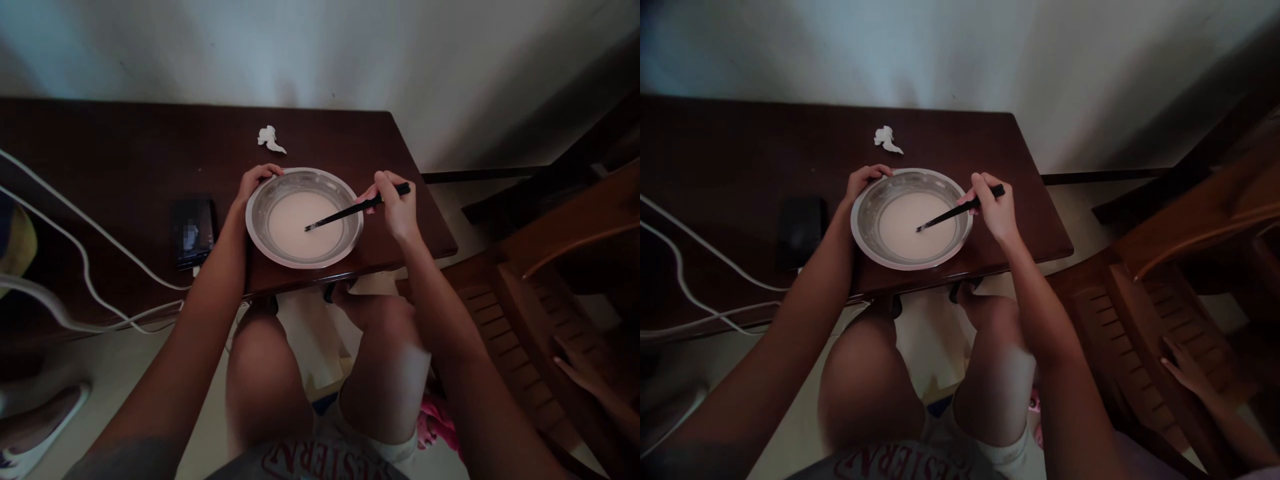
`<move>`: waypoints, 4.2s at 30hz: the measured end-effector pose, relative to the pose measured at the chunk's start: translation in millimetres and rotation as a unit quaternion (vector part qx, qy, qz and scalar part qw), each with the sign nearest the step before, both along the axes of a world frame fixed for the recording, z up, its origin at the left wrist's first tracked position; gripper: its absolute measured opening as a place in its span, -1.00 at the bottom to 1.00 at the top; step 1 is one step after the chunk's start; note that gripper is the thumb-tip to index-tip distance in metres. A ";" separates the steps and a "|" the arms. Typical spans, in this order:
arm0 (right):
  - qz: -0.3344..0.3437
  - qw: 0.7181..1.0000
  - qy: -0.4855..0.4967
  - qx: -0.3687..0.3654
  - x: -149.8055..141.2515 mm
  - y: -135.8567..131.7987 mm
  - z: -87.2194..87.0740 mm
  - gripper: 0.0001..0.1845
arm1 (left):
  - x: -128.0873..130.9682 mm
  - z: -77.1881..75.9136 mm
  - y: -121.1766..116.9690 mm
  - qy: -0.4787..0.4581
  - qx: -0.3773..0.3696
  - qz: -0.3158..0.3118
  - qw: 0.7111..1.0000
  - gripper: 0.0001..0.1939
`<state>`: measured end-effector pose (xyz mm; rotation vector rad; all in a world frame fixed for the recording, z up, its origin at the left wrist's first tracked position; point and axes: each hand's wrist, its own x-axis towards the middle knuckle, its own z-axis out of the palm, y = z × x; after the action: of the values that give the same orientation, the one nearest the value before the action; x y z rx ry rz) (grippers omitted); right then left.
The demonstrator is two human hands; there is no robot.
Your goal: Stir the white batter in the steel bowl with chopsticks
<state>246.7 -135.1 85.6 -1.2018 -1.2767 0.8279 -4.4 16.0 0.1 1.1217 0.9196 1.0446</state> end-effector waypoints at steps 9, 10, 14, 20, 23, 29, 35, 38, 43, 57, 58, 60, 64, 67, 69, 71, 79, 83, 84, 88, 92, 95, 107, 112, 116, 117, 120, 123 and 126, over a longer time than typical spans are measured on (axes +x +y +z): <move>-0.009 0.997 0.075 0.009 -8.2 4.9 -22.8 -0.50 | -2.1 -1.0 2.4 -0.008 -0.007 -0.006 1.000 -0.80; -0.025 0.995 0.099 0.017 -7.9 2.0 -29.3 -0.52 | -2.4 -1.2 2.8 -0.010 0.004 -0.005 1.000 -0.80; -0.086 0.975 0.196 0.059 -12.9 -12.8 -52.2 -0.50 | -2.8 -0.8 4.1 0.008 -0.003 -0.014 1.000 -0.80; -0.036 0.987 0.146 0.049 -26.4 -26.5 -52.3 -0.66 | -1.1 2.9 0.4 -0.003 -0.007 0.004 1.000 -0.77; -0.093 0.989 0.110 0.039 -25.1 -35.0 -42.1 -0.67 | -0.9 3.5 -1.7 -0.002 -0.010 0.005 1.000 -0.76; -0.121 0.985 0.116 0.024 -36.1 -50.8 -43.4 -0.64 | -2.4 1.1 -1.1 -0.007 -0.007 -0.002 1.000 -0.77; -0.159 0.984 0.060 0.045 -42.3 -47.3 -48.5 -0.68 | -3.2 -0.3 1.3 -0.021 -0.008 -0.009 1.000 -0.78; -0.219 0.967 0.106 0.081 -39.1 -50.4 -46.6 -0.62 | -3.7 -3.0 3.4 -0.006 0.008 -0.011 1.000 -0.80; -0.127 0.983 0.125 0.043 -51.9 -48.6 -51.0 -0.68 | -4.3 -5.0 5.2 0.005 0.013 -0.005 1.000 -0.81; -0.119 0.981 0.143 0.053 -58.1 -47.8 -47.0 -0.74 | -2.6 2.0 1.1 -0.032 -0.010 -0.006 0.999 -0.71; -0.129 0.979 0.143 0.061 -57.1 -47.1 -46.4 -0.73 | -2.6 2.2 0.9 -0.033 -0.014 -0.006 0.999 -0.72; -0.179 0.966 0.157 0.102 -53.2 -47.2 -43.7 -0.68 | -2.7 1.9 1.1 -0.037 -0.020 -0.007 0.999 -0.72; -0.170 0.958 0.166 0.158 -49.8 -49.9 -41.7 -0.65 | -2.9 0.8 1.7 -0.040 -0.013 -0.010 0.999 -0.73; -0.099 0.977 0.134 0.130 -54.8 -48.6 -45.9 -0.71 | -3.0 0.8 1.6 -0.036 -0.016 -0.007 0.999 -0.74; -0.104 0.982 0.107 0.120 -57.3 -47.4 -46.7 -0.74 | -3.3 0.5 1.6 -0.034 -0.022 -0.009 0.999 -0.76; -0.155 0.976 0.086 0.124 -57.5 -48.0 -43.6 -0.79 | -3.7 -0.1 1.9 -0.031 -0.023 -0.016 0.999 -0.78; -0.127 0.982 0.094 0.108 -61.1 -52.9 -39.2 -0.83 | -4.2 1.6 1.0 -0.026 -0.023 -0.016 0.999 -0.74; -0.183 0.975 0.069 0.106 -58.2 -51.6 -41.4 -0.76 | -4.3 -1.0 3.5 -0.027 -0.031 -0.022 0.999 -0.75; -0.210 0.968 0.079 0.110 -57.0 -52.6 -40.3 -0.73 | -4.5 -2.2 4.4 -0.023 -0.021 -0.020 0.999 -0.76; -0.182 0.971 0.123 0.097 -57.0 -55.9 -38.1 -0.68 | -4.6 -4.6 6.1 -0.014 0.000 -0.016 1.000 -0.79; -0.119 0.985 0.100 0.077 -58.2 -51.7 -43.0 -0.68 | -3.8 -2.4 4.8 -0.010 -0.020 -0.023 0.999 -0.79; -0.192 0.972 0.091 0.097 -53.7 -51.2 -42.7 -0.66 | -3.2 -1.9 4.5 -0.007 -0.002 -0.017 1.000 -0.80; -0.177 0.980 0.052 0.074 -56.1 -51.2 -44.5 -0.66 | -3.0 -1.9 2.8 0.023 -0.001 -0.030 0.999 -0.88; -0.239 0.961 0.095 0.101 -51.9 -56.6 -39.0 -0.57 | -3.5 -7.4 5.9 0.006 0.001 -0.020 1.000 -0.85; -0.132 0.986 0.086 0.062 -56.6 -54.0 -41.7 -0.62 | -3.7 -8.4 6.0 0.004 0.007 -0.029 1.000 -0.86; -0.116 0.989 0.072 0.058 -57.1 -53.0 -42.8 -0.64 | -3.6 -7.8 5.5 0.006 0.005 -0.032 0.999 -0.86; -0.159 0.984 0.038 0.069 -55.2 -52.4 -43.6 -0.66 | -3.2 -5.6 3.9 0.009 0.001 -0.028 1.000 -0.86; -0.243 0.965 0.040 0.093 -52.1 -55.9 -39.9 -0.61 | -3.0 -5.1 4.0 0.019 0.005 -0.023 1.000 -0.87; -0.248 0.961 0.066 0.107 -52.9 -58.3 -36.8 -0.56 | -3.0 -6.3 5.3 0.024 0.013 -0.024 0.999 -0.86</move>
<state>193.8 -193.4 48.8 -1.1977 -0.8722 0.3834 -7.3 21.3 -6.3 1.1882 0.9145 0.9966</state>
